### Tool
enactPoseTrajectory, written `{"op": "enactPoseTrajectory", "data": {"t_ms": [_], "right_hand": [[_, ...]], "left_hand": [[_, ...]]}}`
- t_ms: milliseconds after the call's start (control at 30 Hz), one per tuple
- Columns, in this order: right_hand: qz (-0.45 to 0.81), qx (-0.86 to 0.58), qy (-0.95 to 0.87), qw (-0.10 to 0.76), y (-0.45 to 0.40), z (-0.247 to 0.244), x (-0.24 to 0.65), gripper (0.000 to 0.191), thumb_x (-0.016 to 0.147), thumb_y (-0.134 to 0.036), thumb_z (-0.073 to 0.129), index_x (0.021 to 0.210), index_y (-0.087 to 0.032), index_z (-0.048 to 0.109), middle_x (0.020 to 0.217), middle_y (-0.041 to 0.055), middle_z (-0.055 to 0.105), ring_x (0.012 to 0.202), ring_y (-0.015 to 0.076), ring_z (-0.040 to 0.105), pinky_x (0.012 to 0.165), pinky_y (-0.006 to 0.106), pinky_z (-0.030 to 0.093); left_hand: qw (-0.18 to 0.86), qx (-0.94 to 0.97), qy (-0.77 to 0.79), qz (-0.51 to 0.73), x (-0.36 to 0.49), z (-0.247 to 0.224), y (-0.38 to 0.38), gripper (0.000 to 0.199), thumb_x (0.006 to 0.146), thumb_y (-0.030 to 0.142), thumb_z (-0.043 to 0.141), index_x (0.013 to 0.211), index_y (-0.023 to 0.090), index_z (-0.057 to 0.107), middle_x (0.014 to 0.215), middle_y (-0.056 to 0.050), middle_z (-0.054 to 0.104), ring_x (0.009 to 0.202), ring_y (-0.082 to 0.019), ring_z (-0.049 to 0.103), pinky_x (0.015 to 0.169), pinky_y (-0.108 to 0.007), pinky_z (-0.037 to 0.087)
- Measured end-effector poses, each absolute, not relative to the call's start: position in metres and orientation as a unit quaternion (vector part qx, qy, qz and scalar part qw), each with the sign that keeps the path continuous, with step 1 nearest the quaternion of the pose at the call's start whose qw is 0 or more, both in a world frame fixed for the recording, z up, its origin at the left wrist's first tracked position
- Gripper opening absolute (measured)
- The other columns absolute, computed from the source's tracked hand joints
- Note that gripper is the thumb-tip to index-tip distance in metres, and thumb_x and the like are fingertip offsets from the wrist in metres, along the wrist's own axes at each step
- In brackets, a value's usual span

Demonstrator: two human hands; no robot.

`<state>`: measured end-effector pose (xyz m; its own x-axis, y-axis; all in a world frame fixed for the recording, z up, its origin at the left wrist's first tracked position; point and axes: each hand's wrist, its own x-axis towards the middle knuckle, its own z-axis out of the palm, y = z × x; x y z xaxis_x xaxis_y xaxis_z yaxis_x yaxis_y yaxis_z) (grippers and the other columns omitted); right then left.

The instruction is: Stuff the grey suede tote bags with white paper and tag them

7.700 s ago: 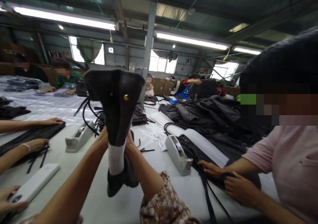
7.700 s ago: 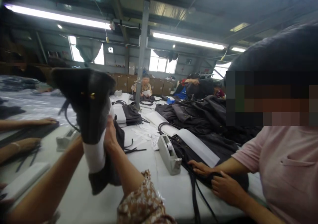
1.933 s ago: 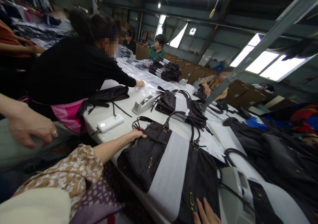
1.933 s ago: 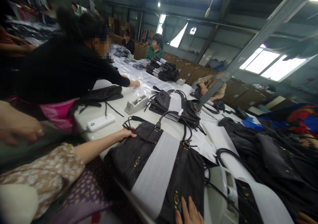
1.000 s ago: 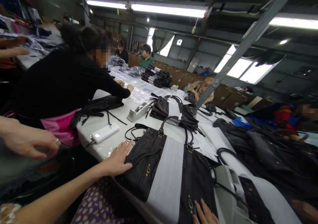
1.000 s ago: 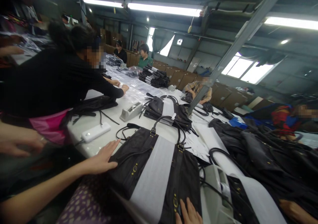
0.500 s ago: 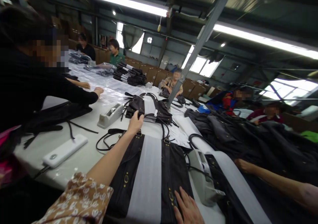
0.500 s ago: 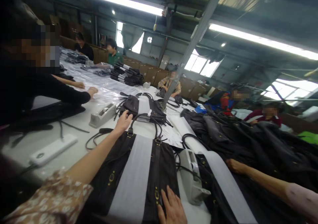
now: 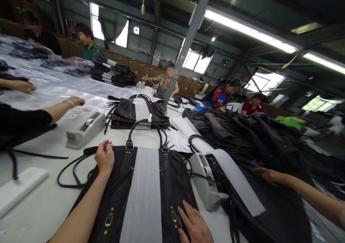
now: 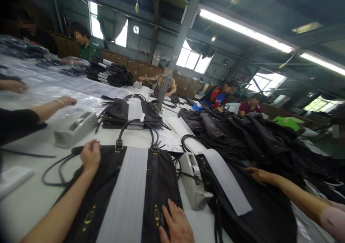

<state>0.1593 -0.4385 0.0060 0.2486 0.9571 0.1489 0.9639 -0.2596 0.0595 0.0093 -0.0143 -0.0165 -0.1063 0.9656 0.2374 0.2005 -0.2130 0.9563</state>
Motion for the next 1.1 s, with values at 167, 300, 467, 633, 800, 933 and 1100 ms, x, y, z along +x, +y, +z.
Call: {"op": "enactPoseTrajectory", "data": {"t_ms": [167, 300, 467, 633, 800, 933, 1100], "right_hand": [[-0.039, -0.805, -0.590, 0.043, -0.438, 0.011, 0.148, 0.050, 0.087, -0.039, 0.051, 0.135, -0.024, 0.049, 0.141, 0.0083, 0.043, 0.125, 0.0272, 0.046, 0.103, 0.042, 0.040], [0.030, -0.835, -0.543, 0.086, -0.434, 0.029, 0.140, 0.047, 0.087, -0.043, 0.051, 0.130, -0.024, 0.054, 0.140, 0.0085, 0.044, 0.125, 0.0285, 0.046, 0.103, 0.046, 0.040], [0.131, -0.845, -0.454, 0.251, -0.396, 0.087, 0.172, 0.041, 0.094, -0.044, 0.038, 0.110, -0.020, 0.067, 0.113, 0.0076, 0.066, 0.102, 0.0226, 0.062, 0.088, 0.036, 0.050], [-0.051, -0.860, -0.452, 0.231, -0.305, 0.103, 0.242, 0.047, 0.093, -0.030, 0.039, 0.134, -0.006, 0.044, 0.138, 0.0171, 0.046, 0.127, 0.0250, 0.041, 0.105, 0.041, 0.033], [-0.054, -0.904, -0.417, 0.070, -0.242, 0.048, 0.252, 0.044, 0.093, -0.034, 0.041, 0.121, -0.001, 0.051, 0.122, 0.0252, 0.054, 0.121, 0.0335, 0.043, 0.104, 0.055, 0.023], [-0.086, -0.910, -0.402, 0.054, -0.244, 0.012, 0.232, 0.040, 0.095, -0.028, 0.036, 0.125, -0.004, 0.047, 0.115, 0.0239, 0.056, 0.112, 0.0305, 0.049, 0.100, 0.050, 0.029], [-0.048, -0.912, -0.404, 0.049, -0.262, 0.007, 0.233, 0.052, 0.094, -0.033, 0.038, 0.142, -0.014, 0.030, 0.129, 0.0204, 0.049, 0.109, 0.0279, 0.053, 0.090, 0.040, 0.040]], "left_hand": [[0.408, 0.578, 0.471, 0.528, 0.016, -0.020, -0.018, 0.041, 0.087, 0.042, 0.043, 0.118, 0.016, 0.051, 0.102, -0.009, 0.066, 0.085, -0.018, 0.066, 0.080, -0.033, 0.053], [0.298, 0.778, 0.389, 0.394, 0.028, -0.028, -0.039, 0.048, 0.082, 0.042, 0.051, 0.123, 0.017, 0.052, 0.121, -0.014, 0.057, 0.114, -0.028, 0.053, 0.097, -0.044, 0.044], [0.119, 0.895, 0.339, 0.264, 0.032, -0.047, -0.049, 0.042, 0.085, 0.041, 0.047, 0.122, 0.025, 0.059, 0.137, -0.012, 0.043, 0.127, -0.033, 0.038, 0.102, -0.048, 0.037], [0.070, 0.900, 0.340, 0.265, 0.032, -0.060, -0.042, 0.043, 0.086, 0.044, 0.044, 0.123, 0.027, 0.059, 0.135, -0.012, 0.045, 0.123, -0.033, 0.041, 0.099, -0.047, 0.040], [0.061, 0.902, 0.327, 0.277, 0.034, -0.068, -0.036, 0.043, 0.085, 0.045, 0.043, 0.121, 0.028, 0.061, 0.133, -0.011, 0.046, 0.121, -0.032, 0.042, 0.098, -0.046, 0.041], [0.060, 0.900, 0.330, 0.277, 0.035, -0.071, -0.034, 0.043, 0.084, 0.045, 0.045, 0.120, 0.029, 0.061, 0.132, -0.011, 0.047, 0.120, -0.033, 0.043, 0.096, -0.047, 0.043], [0.052, 0.911, 0.322, 0.252, 0.033, -0.070, -0.034, 0.045, 0.086, 0.045, 0.042, 0.124, 0.027, 0.058, 0.135, -0.013, 0.041, 0.121, -0.033, 0.042, 0.094, -0.048, 0.042]]}}
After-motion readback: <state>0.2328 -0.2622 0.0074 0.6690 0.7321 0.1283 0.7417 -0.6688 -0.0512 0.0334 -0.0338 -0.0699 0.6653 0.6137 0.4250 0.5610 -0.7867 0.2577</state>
